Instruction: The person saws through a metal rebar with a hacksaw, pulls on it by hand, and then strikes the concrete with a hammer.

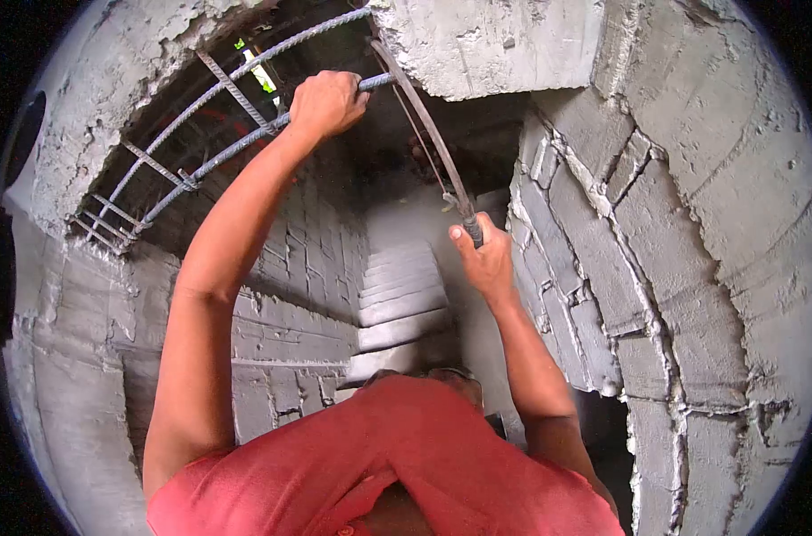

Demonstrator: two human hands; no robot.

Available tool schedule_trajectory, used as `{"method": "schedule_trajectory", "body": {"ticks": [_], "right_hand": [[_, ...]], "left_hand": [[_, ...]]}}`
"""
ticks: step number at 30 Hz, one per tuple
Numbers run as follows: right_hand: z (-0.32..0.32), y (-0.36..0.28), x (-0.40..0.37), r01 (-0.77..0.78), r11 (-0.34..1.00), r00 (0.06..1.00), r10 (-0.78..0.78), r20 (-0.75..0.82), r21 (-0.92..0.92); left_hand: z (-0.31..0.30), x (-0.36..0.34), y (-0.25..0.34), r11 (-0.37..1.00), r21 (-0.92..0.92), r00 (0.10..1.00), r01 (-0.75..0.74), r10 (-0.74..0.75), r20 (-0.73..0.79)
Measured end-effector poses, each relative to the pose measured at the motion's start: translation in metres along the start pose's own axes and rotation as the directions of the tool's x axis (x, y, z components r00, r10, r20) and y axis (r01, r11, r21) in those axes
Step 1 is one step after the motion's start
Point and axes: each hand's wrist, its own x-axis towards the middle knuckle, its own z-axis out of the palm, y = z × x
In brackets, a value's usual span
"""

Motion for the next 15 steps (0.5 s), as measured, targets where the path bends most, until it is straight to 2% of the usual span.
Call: {"method": "schedule_trajectory", "body": {"ticks": [2, 6, 7, 11, 13, 15], "right_hand": [[0.015, 0.015, -0.001, 0.016, 0.997, 0.999, -0.013, -0.038, 0.069], [0.051, 0.064, -0.009, 0.032, 0.996, 0.997, -0.026, -0.074, 0.081], [0.051, 0.068, -0.013, -0.01, 0.999, 0.998, 0.012, -0.062, 0.042], [0.043, 0.056, -0.018, -0.039, 0.999, 0.996, 0.037, -0.086, -0.013], [0.029, 0.044, -0.015, 0.028, 0.999, 0.995, -0.032, -0.098, -0.04], [0.019, 0.031, -0.022, 0.006, 0.999, 0.997, -0.008, -0.079, -0.032]], "left_hand": [[-0.002, -0.001, 0.001, 0.999, -0.021, 0.999, 0.025, -0.025, 0.037], [0.0, 0.002, 0.0, 1.0, -0.022, 0.998, 0.01, -0.009, 0.06], [-0.001, -0.001, 0.003, 0.999, -0.008, 0.997, 0.038, -0.037, 0.066], [-0.003, -0.002, 0.007, 0.994, 0.066, 0.993, 0.088, -0.093, 0.079], [0.0, -0.003, 0.003, 0.995, 0.046, 0.993, 0.085, -0.089, 0.079], [-0.001, -0.004, 0.004, 0.996, 0.02, 0.991, 0.092, -0.094, 0.091]]}}
